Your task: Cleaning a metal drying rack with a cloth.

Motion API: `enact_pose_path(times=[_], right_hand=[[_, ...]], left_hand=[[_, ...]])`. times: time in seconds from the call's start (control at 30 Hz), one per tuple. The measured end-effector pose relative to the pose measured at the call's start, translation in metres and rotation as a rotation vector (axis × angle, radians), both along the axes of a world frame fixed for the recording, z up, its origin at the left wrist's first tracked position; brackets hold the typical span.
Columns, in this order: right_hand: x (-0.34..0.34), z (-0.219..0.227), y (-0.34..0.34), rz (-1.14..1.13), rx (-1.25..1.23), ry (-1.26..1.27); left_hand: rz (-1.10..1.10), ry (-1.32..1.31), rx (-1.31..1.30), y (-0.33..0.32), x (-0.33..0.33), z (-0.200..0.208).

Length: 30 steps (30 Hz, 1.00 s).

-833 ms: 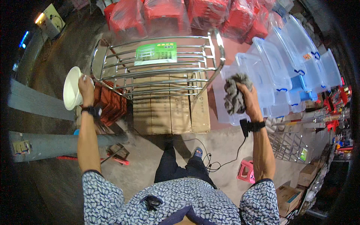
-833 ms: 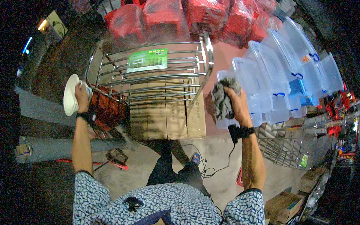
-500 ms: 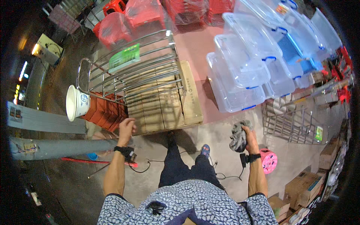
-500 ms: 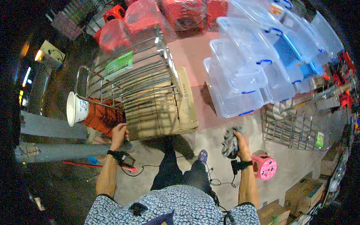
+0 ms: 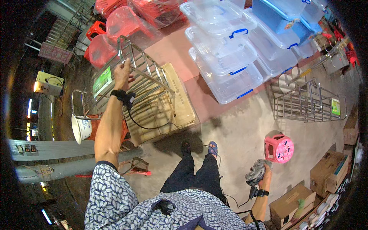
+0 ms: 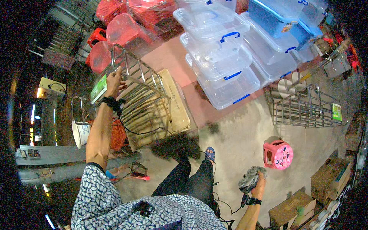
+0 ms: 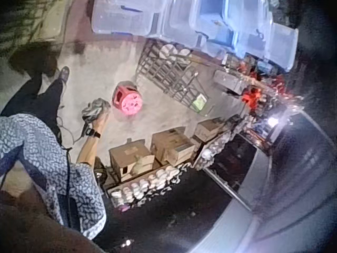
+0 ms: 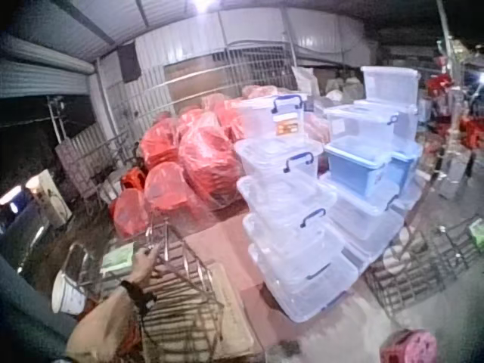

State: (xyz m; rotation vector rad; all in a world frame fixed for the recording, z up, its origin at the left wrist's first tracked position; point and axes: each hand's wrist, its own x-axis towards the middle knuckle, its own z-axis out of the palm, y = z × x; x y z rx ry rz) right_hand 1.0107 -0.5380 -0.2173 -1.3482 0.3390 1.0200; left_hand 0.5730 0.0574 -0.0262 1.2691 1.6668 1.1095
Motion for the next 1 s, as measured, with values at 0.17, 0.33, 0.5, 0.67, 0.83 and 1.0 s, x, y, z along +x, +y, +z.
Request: enact_pose_path(times=[0.17, 0.33, 0.5, 0.67, 0.83, 1.0], right_hand=[[-0.014, -0.023, -0.004, -0.026, -0.103, 0.084], [-0.022, -0.034, 0.012, -0.001, -0.128, 0.023], [-0.019, -0.046, 0.016, 0.114, -0.097, 0.059], [-0.027, -0.053, 0.029, 0.188, -0.102, 0.024], [-0.022, -0.053, 0.033, 0.28, 0.017, -0.028], [-0.023, -0.009, 0.069, 0.465, 0.084, 0.178]], left_hand=[[-0.012, 0.077, 0.003, 0.035, -0.016, -0.015], [-0.033, 0.149, 0.1, 0.045, -0.038, -0.005], [-0.013, 0.182, 0.085, 0.05, -0.032, -0.011], [0.019, 0.251, 0.123, 0.04, -0.027, -0.022], [-0.053, 0.202, 0.068, 0.02, -0.023, -0.02], [-0.112, 0.016, -0.025, -0.039, -0.04, -0.03]])
